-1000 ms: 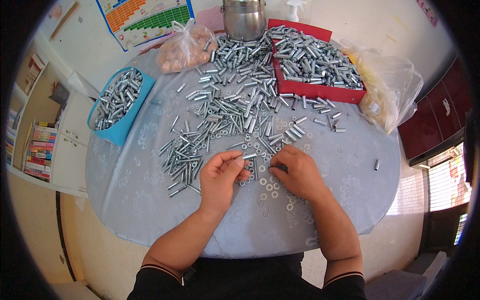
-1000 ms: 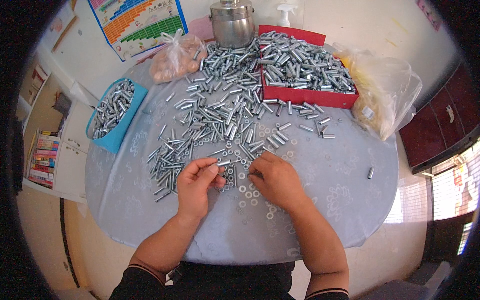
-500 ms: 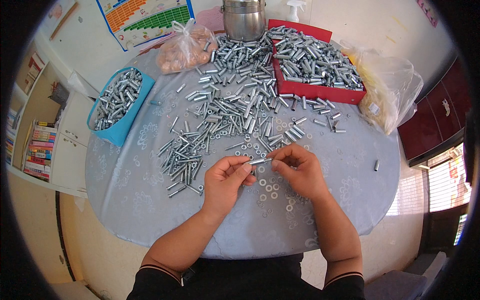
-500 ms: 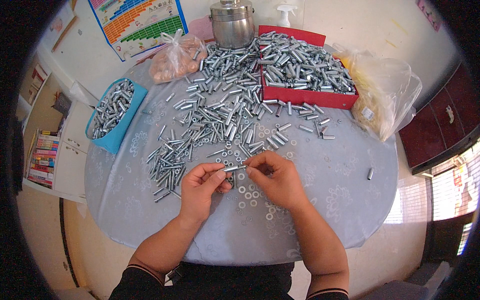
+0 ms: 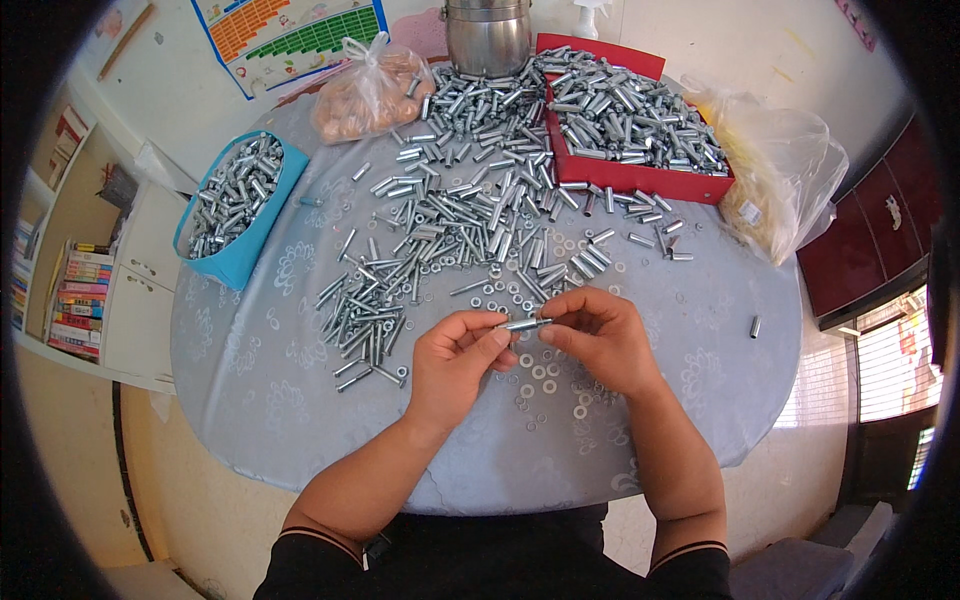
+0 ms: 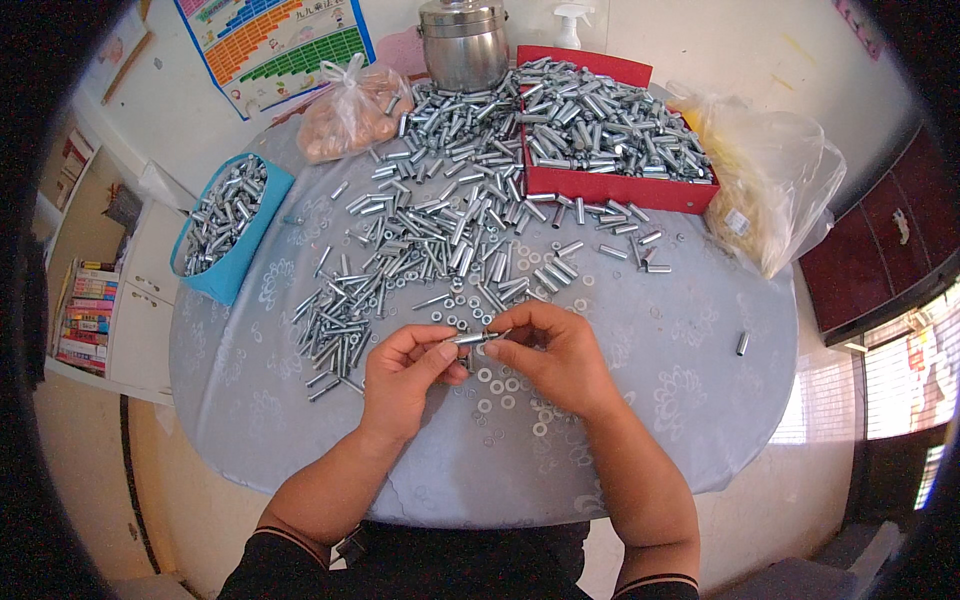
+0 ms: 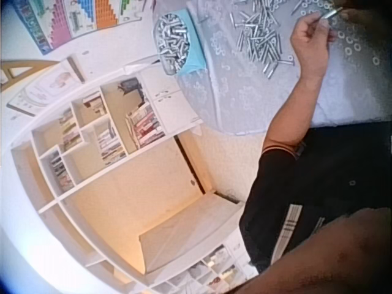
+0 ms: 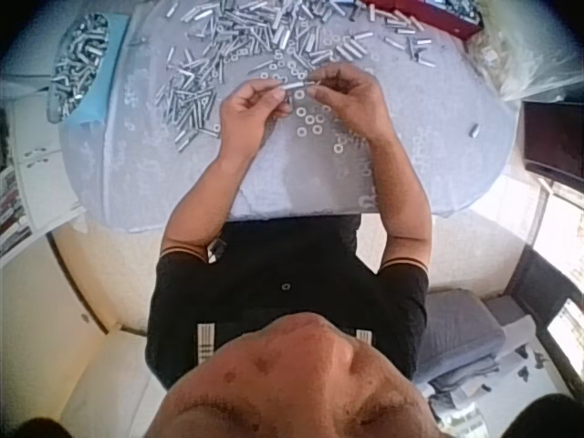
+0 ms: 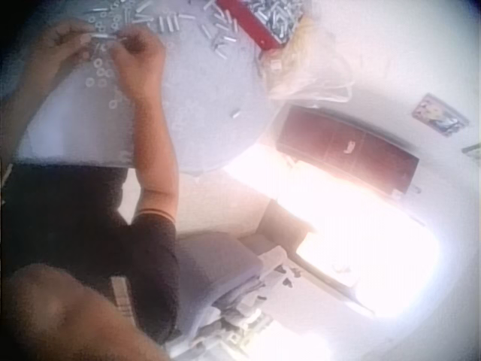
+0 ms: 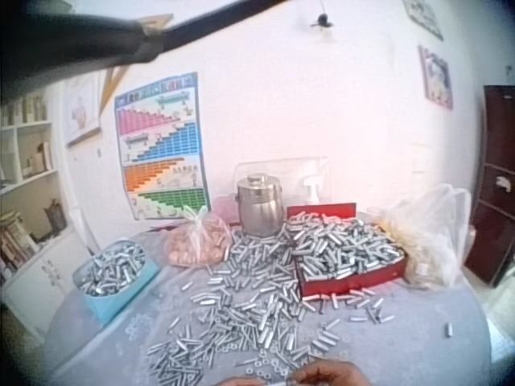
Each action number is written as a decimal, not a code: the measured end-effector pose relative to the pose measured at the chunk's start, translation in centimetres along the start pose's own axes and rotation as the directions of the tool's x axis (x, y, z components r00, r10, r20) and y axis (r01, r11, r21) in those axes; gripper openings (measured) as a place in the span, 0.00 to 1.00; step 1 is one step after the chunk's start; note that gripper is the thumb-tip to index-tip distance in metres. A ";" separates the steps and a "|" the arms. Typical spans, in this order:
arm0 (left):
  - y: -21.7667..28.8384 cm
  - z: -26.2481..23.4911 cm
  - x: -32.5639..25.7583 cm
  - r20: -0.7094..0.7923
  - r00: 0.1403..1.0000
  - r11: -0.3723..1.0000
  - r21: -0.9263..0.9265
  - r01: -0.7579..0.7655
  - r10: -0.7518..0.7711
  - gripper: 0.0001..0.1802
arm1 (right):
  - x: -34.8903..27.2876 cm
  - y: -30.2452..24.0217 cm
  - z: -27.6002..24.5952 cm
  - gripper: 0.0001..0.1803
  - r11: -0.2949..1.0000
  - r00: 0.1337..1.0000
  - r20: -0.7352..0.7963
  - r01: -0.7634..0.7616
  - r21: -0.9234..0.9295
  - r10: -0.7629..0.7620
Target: The person sits at a table covered with metal bolts and washers, repeatedly picking up a bolt and a washer to assemble them by hand. They thread the washer onto the bolt and place the completed unit on the table, continuing this repetitive assembly process throughout the clip.
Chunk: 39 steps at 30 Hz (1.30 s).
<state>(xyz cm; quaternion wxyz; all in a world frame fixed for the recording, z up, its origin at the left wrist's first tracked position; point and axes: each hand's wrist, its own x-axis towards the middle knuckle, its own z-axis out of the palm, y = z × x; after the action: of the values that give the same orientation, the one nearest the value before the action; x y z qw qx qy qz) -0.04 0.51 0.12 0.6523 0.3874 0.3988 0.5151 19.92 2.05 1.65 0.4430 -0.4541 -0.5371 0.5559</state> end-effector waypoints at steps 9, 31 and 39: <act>0.1 -0.5 0.2 -0.075 0.997 0.998 -0.050 0.028 -0.032 0.10 | 0.0 -0.8 -2.4 0.09 0.696 0.936 0.296 0.340 -0.633 -0.188; -0.1 -0.3 0.2 -0.027 0.998 0.997 -0.061 0.053 -0.055 0.10 | 0.1 0.0 0.0 0.06 0.981 0.989 -0.118 0.069 -0.183 -0.092; -0.2 -0.2 0.2 -0.032 0.998 0.997 -0.058 0.052 -0.054 0.10 | -0.1 -0.4 0.1 0.06 0.994 0.996 -0.069 0.043 -0.102 -0.050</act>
<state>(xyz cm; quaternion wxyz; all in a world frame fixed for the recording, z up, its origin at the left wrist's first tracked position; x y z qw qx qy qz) -0.19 0.70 -0.14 0.6697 0.3492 0.4049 0.5153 19.85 1.92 2.07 0.4512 -0.4829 -0.5586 0.5012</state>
